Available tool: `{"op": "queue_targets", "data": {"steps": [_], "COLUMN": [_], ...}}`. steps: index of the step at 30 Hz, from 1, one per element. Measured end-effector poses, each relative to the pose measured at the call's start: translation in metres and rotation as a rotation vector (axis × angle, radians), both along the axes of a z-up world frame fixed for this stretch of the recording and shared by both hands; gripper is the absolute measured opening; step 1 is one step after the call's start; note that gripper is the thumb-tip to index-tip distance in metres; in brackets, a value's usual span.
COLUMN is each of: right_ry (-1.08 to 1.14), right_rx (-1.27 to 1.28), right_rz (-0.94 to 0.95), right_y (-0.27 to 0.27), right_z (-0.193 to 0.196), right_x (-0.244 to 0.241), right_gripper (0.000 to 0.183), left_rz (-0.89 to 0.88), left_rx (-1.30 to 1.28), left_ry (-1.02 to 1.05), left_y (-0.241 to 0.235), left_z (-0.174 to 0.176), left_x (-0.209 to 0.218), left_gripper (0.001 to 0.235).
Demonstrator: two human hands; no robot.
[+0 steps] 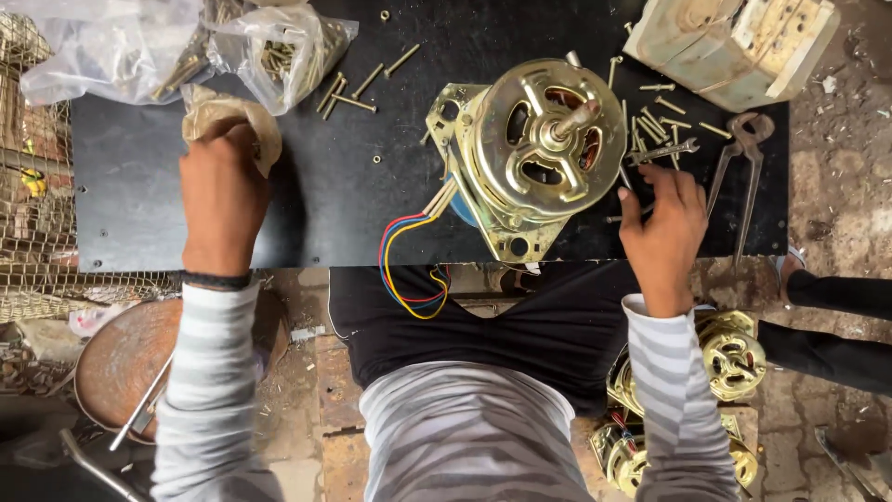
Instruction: Assembling an electric motor by connecting wiring components and tightening housing bolts using various wrenches.
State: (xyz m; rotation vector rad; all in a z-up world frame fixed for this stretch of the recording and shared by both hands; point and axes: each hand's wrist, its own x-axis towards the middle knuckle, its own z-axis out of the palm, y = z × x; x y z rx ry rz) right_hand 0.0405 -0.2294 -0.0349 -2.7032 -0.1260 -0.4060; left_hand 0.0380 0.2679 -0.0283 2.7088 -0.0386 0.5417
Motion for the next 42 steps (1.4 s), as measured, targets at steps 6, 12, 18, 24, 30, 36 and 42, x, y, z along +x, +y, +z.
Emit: {"op": "queue_targets", "data": {"steps": [6, 12, 18, 24, 30, 36, 42], "right_ry": [-0.074, -0.044, -0.052, -0.098, -0.07, -0.099, -0.104], "right_rx": [-0.052, -0.01, 0.02, 0.005, 0.047, 0.035, 0.043], "right_rz": [0.019, -0.003, 0.027, 0.021, -0.013, 0.002, -0.008], "right_y": [0.0, 0.0, -0.001, -0.003, -0.002, -0.003, -0.003], "right_z": [0.0, -0.002, -0.003, -0.007, -0.014, -0.015, -0.02], "right_x": [0.0, 0.0, 0.002, 0.001, -0.001, 0.001, -0.002], "right_gripper": [0.029, 0.028, 0.029, 0.028, 0.027, 0.027, 0.027], "left_rz": [0.04, -0.042, -0.081, -0.165, -0.249, -0.308, -0.306], "left_rx": [0.244, 0.402, 0.442, 0.432, 0.267, 0.161, 0.227], "left_ry": [0.188, 0.398, 0.395, 0.337, 0.347, 0.337, 0.329], "left_y": [-0.004, 0.005, 0.022, 0.036, 0.034, 0.036, 0.035], "left_z": [0.011, 0.03, 0.024, 0.008, 0.019, 0.02, 0.013], "left_x": [0.014, 0.016, 0.022, 0.022, 0.019, 0.023, 0.022], "left_gripper": [0.021, 0.021, 0.031, 0.018, 0.034, 0.036, 0.029]}}
